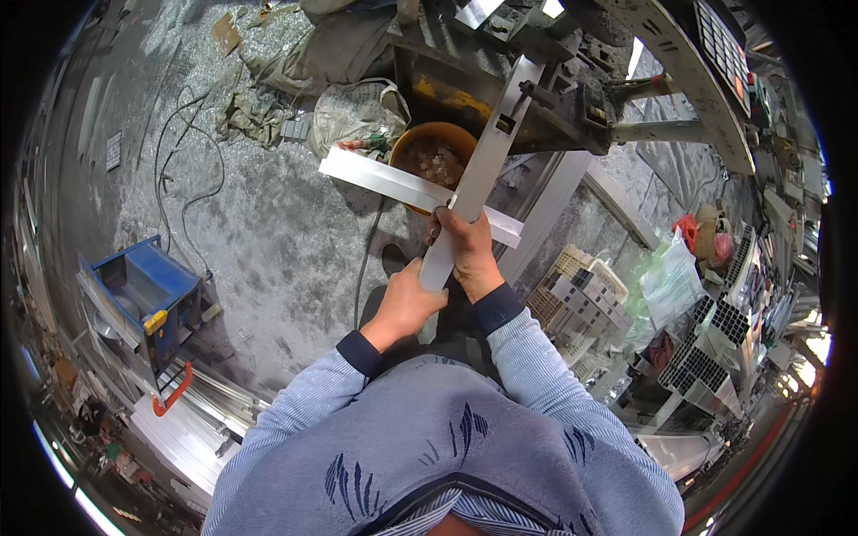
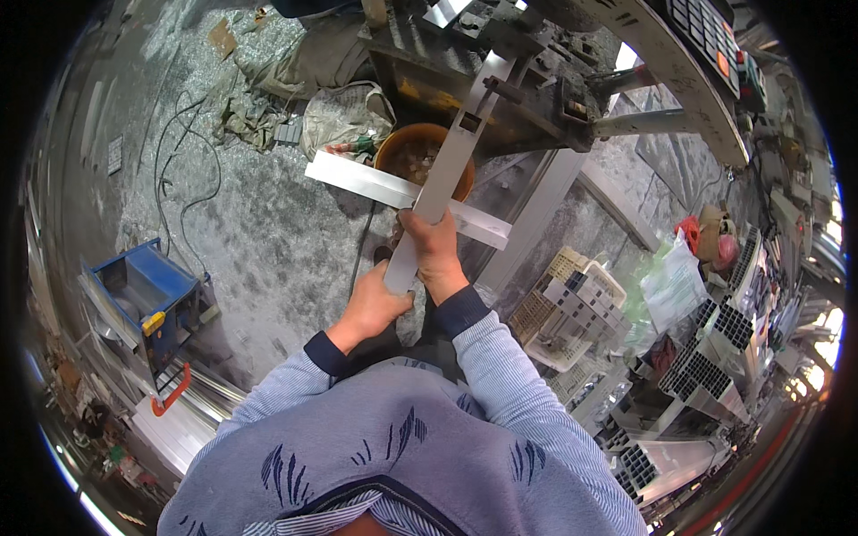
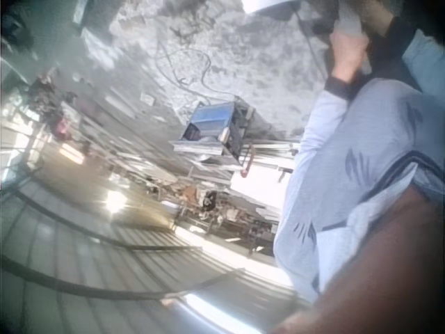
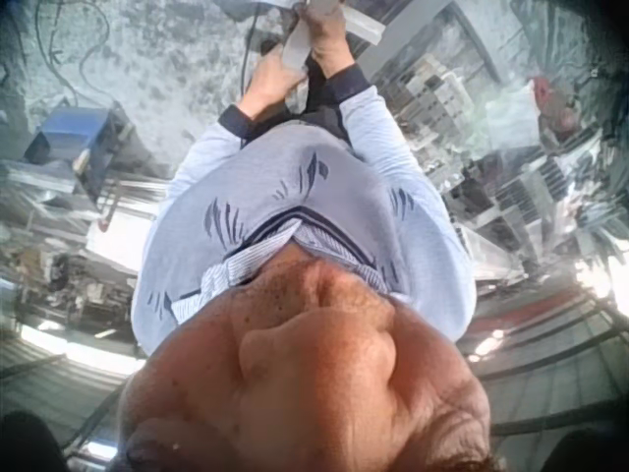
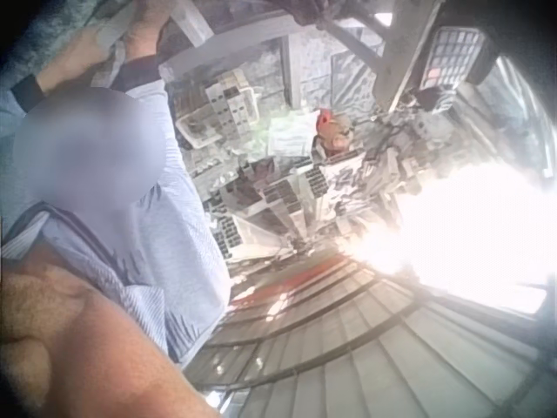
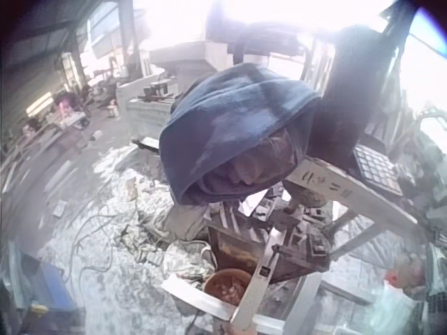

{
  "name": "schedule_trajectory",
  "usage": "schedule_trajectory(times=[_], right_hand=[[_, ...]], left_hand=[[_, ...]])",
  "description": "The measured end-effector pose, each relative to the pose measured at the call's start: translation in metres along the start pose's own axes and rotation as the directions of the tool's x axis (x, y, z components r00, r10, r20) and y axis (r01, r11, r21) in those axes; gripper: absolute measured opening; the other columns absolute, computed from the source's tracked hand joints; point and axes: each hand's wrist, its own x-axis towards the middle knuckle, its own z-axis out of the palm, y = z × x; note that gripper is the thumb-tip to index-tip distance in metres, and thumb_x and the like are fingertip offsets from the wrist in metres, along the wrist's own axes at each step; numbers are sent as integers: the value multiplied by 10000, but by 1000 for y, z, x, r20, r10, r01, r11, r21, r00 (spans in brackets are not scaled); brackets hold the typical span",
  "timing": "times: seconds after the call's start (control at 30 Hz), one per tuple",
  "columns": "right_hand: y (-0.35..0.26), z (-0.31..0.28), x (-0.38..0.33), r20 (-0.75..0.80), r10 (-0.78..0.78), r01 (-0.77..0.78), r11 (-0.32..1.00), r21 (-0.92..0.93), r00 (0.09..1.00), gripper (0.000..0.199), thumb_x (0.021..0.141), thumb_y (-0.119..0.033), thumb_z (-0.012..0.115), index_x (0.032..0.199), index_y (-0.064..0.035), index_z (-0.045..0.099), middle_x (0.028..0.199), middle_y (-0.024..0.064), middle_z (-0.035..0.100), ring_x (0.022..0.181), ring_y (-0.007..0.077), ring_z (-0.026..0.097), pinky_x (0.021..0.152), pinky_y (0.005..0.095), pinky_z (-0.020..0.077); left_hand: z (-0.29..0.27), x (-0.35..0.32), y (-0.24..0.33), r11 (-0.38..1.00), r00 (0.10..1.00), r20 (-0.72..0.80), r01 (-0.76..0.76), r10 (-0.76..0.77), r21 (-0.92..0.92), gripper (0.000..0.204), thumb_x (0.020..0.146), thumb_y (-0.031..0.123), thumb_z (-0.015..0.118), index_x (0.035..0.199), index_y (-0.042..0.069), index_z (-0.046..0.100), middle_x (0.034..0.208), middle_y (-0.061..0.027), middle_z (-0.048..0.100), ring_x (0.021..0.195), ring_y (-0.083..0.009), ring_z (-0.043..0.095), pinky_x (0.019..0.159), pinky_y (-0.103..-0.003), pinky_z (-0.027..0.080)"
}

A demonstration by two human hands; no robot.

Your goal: The person assembles aluminum profiles into a cross-shaped frame by inserting smaller pieces into the ends of longer pieces. The person repeatedly aligns and inserts the components by hand, then places the assembled frame on the floor.

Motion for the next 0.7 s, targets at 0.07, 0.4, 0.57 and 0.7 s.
schedule_trajectory(times=[0.07, 0.4, 0.57, 0.7], right_hand=[[-4, -2, 1, 46, 3, -3, 1000, 15, 999, 294, 846, -168, 748, 1046, -27, 586, 807, 31, 604, 662, 141, 607, 583, 304, 513], [-58, -1, 39, 109, 0, -1, 1000, 12, 994, 254, 910, -171, 710, 1065, -25, 571, 808, 72, 625, 687, 191, 641, 642, 351, 568], [-70, 2, 45, 99, 43, -39, 998, -44, 994, 290, 922, -164, 692, 1136, -17, 563, 847, 73, 642, 746, 193, 665, 684, 342, 574], [-69, -19, 51, 50, -45, 46, 998, -30, 998, 381, 916, -157, 706, 1233, -3, 563, 938, 94, 659, 824, 197, 676, 745, 333, 577]], left_hand=[[0, 2, 5, 1000, 1000, -3, -2, 2, -27, 388, 756, 166, 755, 1076, -18, 636, 910, -201, 718, 812, -315, 715, 743, -403, 559], [3, 55, 33, 994, 994, -19, -104, 104, -19, 432, 756, 183, 775, 1106, -35, 647, 867, -201, 731, 801, -305, 739, 728, -397, 569], [3, 63, 39, 998, 998, -3, -57, 57, -33, 462, 769, 205, 783, 1148, -22, 646, 860, -188, 730, 780, -283, 737, 717, -388, 572], [2, 61, 41, 999, 1000, 10, -9, 9, -45, 469, 769, 224, 784, 1145, -21, 648, 857, -178, 731, 776, -256, 738, 706, -382, 570]])
